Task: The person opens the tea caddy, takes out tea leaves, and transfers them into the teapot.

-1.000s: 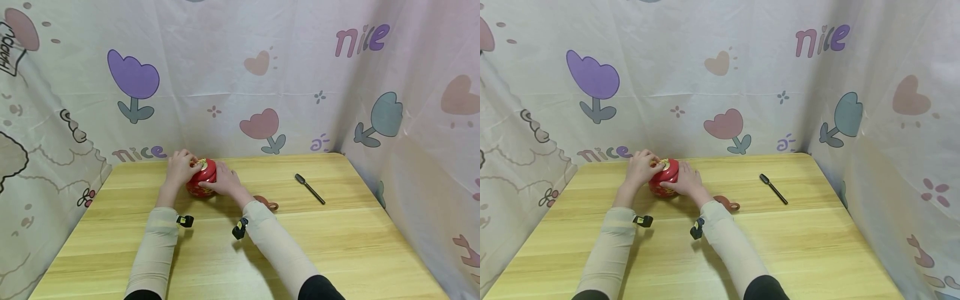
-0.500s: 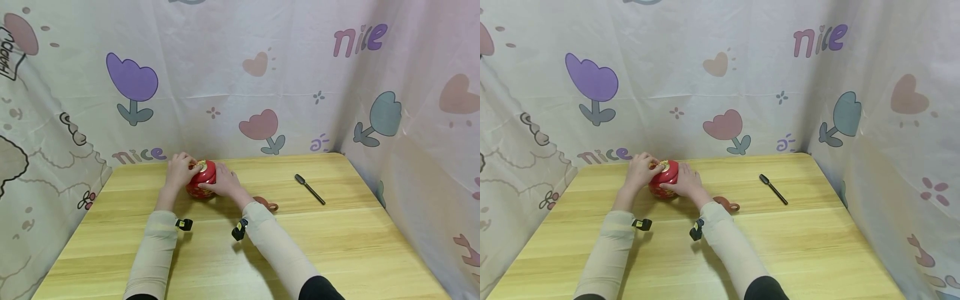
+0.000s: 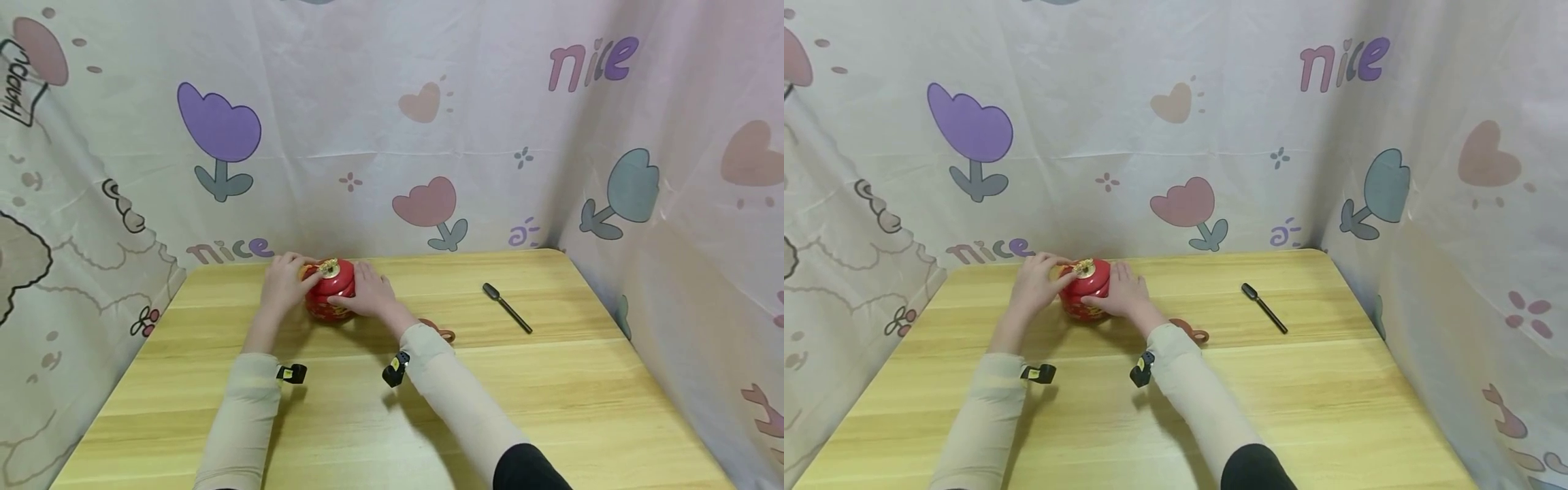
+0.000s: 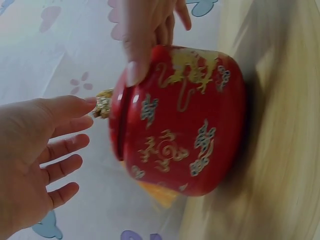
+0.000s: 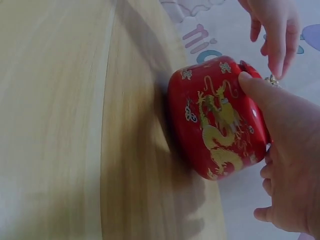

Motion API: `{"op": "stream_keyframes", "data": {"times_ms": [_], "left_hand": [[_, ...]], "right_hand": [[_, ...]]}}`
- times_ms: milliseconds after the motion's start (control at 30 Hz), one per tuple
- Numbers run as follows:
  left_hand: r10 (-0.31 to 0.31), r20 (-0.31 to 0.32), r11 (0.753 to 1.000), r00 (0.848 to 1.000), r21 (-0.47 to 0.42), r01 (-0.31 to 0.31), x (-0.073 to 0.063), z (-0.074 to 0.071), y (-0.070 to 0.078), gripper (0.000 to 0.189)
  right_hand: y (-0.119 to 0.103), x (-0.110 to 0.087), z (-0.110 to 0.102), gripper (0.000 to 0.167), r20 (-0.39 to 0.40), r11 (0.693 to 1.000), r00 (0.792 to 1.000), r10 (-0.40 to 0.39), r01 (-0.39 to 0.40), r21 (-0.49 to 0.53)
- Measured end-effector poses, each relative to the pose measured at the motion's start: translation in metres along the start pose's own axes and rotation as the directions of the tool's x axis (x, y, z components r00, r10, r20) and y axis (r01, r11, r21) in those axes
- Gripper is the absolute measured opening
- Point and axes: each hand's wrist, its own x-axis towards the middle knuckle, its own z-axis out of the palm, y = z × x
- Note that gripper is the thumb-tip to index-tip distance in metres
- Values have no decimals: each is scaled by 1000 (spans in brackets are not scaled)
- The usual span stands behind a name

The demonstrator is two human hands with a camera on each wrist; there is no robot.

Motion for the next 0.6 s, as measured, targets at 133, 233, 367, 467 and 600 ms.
{"op": "stream_keyframes", "data": {"times_ms": [133,233,367,467,600], "left_hand": [[-8,-8,1000,1000,-20,8,-6,-9,0,36],[-16,-10,1000,1000,-26,15,-12,-15,1,37],[-19,-22,999,1000,-48,18,-19,-19,3,38],[-21,-36,997,999,-76,18,-23,-20,5,38],[-33,-48,995,998,-98,28,-27,-21,7,40]], "right_hand": [[5,-7,-8,104,17,1000,1000,-17,17,-12],[8,-14,-15,101,29,999,999,-28,29,-29],[12,-24,-27,98,32,998,999,-36,37,-51],[16,-32,-37,95,22,998,999,-41,42,-48],[26,-42,-49,92,-11,998,999,-49,49,-40]]}}
